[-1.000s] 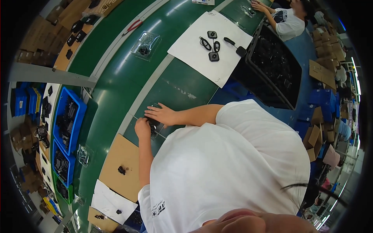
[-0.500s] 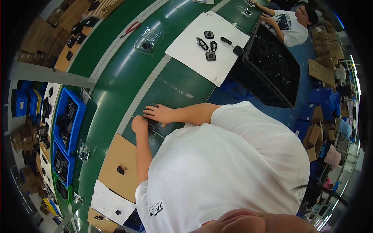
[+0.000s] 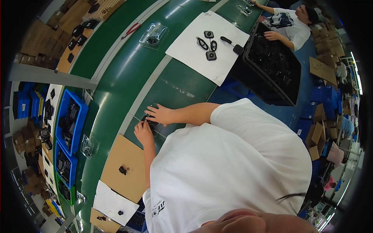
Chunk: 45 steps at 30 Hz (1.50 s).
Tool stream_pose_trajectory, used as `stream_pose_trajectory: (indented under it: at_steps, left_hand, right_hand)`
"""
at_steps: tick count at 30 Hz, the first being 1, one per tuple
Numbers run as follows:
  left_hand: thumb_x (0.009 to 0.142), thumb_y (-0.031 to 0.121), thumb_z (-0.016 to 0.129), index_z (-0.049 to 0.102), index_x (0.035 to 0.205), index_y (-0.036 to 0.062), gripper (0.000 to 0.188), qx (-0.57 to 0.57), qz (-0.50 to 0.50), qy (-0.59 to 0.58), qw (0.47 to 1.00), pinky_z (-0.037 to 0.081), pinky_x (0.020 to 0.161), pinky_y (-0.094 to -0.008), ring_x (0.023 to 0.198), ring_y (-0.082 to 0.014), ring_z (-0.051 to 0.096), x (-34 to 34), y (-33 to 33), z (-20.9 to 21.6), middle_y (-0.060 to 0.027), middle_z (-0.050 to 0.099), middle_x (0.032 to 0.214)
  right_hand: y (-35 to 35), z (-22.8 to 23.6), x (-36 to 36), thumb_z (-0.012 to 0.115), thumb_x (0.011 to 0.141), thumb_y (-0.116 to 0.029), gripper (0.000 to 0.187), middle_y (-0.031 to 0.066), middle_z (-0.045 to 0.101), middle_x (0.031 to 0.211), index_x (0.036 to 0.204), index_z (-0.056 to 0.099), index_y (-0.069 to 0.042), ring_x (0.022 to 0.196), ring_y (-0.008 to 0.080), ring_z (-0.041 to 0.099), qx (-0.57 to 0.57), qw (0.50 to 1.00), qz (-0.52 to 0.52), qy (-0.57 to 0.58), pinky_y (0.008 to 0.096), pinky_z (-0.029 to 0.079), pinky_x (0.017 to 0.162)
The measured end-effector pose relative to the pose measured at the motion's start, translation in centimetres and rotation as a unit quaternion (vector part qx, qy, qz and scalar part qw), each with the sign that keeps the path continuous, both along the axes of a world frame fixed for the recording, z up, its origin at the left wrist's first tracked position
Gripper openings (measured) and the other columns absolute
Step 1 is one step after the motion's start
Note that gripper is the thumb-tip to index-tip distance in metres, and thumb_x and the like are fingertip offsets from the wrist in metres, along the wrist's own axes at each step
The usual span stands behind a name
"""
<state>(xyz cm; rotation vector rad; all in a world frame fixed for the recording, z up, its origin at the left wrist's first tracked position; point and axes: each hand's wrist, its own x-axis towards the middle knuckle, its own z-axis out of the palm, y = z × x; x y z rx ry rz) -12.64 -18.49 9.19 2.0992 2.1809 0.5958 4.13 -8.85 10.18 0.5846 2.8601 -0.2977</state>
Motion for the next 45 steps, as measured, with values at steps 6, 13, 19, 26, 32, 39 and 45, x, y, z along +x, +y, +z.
stream_pose_trajectory:
  at_steps: [6,13,19,26,32,39,45]
  left_hand:
    - [0.086,0.009,0.066,0.069,0.109,0.0034,0.023,0.072,0.004,-0.021,0.997,0.047,0.085,-0.0370,0.098,-0.0264,0.060,-1.8,-2.0,-2.0,-0.0089,0.063,0.116]
    - [0.084,0.008,0.068,0.069,0.111,0.0053,0.027,0.121,0.020,0.004,0.992,0.047,0.087,-0.0370,0.101,-0.0259,0.061,-1.6,-0.9,-0.9,-0.0086,0.064,0.115]
    - [0.084,0.010,0.067,0.071,0.105,0.0045,0.022,0.133,-0.026,0.009,0.991,0.049,0.075,-0.0378,0.083,-0.0288,0.063,-3.7,-1.0,-4.2,-0.0094,0.068,0.103]
    - [0.080,0.011,0.065,0.070,0.093,0.0014,0.017,0.076,0.027,-0.022,0.997,0.049,0.070,-0.0351,0.073,-0.0281,0.060,-3.4,0.4,-0.9,-0.0122,0.066,0.080]
    - [0.083,0.016,0.066,0.068,0.094,-0.0021,0.021,-0.107,-0.045,0.149,0.982,0.051,0.068,-0.0336,0.074,-0.0262,0.061,-2.7,0.7,0.9,-0.0089,0.067,0.083]
    - [0.077,0.010,0.067,0.072,0.096,0.0064,0.020,-0.183,0.073,0.070,0.978,0.051,0.070,-0.0314,0.080,-0.0240,0.064,-2.3,1.1,1.1,-0.0044,0.070,0.087]
    - [0.080,0.006,0.063,0.072,0.101,0.0065,0.023,-0.072,0.155,-0.235,0.957,0.051,0.077,-0.0325,0.094,-0.0229,0.067,-4.8,-1.7,1.8,-0.0067,0.072,0.101]
  right_hand:
    - [-0.3,0.4,-0.4,0.084,0.066,-0.042,0.100,0.0208,0.021,0.157,0.148,0.036,-0.012,0.142,0.0399,0.022,0.021,1.000,-0.001,-0.021,0.0584,0.039,0.100]
    - [-0.3,0.1,0.3,0.085,0.064,-0.041,0.099,0.0193,0.023,0.156,0.147,0.037,-0.013,0.143,0.0382,0.022,0.019,1.000,-0.010,-0.008,0.0562,0.036,0.105]
    - [-0.2,-0.7,-0.2,0.083,0.062,-0.035,0.082,0.0146,0.039,0.143,0.133,0.047,-0.016,0.135,0.0330,0.036,0.091,0.994,-0.015,0.062,0.0513,0.047,0.087]
    - [0.0,1.2,-0.3,0.086,0.060,-0.029,0.099,0.0162,0.028,0.152,0.144,0.038,-0.013,0.141,0.0348,0.026,0.025,0.999,-0.021,0.041,0.0485,0.040,0.102]
    - [-0.7,1.0,-0.1,0.088,0.061,-0.033,0.104,0.0174,0.021,0.156,0.148,0.034,-0.012,0.145,0.0367,0.020,0.005,1.000,-0.027,0.003,0.0523,0.036,0.107]
    - [-0.6,1.4,-0.5,0.087,0.063,-0.034,0.105,0.0179,0.020,0.157,0.150,0.031,-0.012,0.145,0.0365,0.018,0.016,0.998,-0.012,-0.052,0.0538,0.035,0.107]
    - [0.1,2.2,0.0,0.086,0.066,-0.038,0.104,0.0192,0.019,0.157,0.151,0.030,-0.012,0.146,0.0371,0.016,-0.021,0.999,-0.007,-0.025,0.0562,0.032,0.109]
